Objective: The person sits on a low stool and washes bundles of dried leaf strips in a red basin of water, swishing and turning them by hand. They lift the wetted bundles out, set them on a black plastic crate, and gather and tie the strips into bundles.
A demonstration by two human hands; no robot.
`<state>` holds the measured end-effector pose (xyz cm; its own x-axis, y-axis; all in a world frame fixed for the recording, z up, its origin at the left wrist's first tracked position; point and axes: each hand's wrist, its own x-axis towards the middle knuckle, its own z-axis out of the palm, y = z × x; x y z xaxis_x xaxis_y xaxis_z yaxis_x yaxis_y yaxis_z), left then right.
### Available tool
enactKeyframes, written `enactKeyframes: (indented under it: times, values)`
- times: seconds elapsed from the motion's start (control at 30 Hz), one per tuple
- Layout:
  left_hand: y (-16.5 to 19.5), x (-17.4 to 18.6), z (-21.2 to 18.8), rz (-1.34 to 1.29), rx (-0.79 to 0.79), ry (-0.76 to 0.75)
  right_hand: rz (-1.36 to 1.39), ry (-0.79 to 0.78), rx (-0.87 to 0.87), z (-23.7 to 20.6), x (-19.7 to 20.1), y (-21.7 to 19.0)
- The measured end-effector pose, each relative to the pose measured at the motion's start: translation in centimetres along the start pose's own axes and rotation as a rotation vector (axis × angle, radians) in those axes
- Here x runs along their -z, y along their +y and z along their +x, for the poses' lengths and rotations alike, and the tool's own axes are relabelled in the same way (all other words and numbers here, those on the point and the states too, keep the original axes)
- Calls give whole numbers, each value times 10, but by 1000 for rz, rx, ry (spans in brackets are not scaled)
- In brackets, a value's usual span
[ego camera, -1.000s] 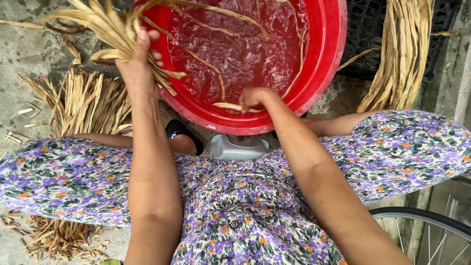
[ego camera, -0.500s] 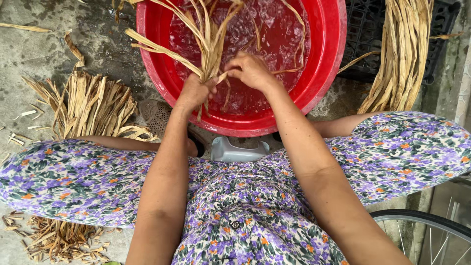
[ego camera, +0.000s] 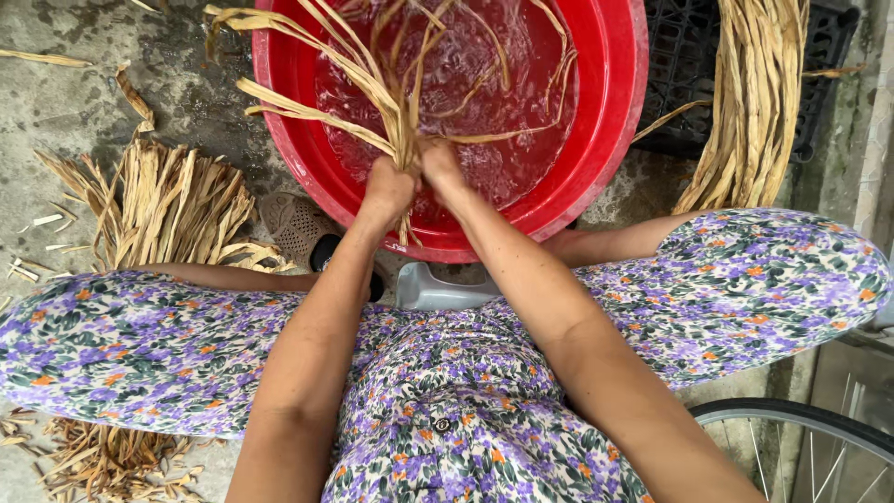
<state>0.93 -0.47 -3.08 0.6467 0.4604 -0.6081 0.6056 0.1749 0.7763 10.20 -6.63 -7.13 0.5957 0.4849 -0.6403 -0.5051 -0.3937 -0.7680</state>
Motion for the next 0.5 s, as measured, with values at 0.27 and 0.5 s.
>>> enactKeyframes:
  times: [0.27,0.5]
  values:
    - [49,59,-63,-257,61,-245,536,536,-129,39,145,-29]
    - [40,87,-39,-487,-7,-134,296,235,-15,28,116,-63]
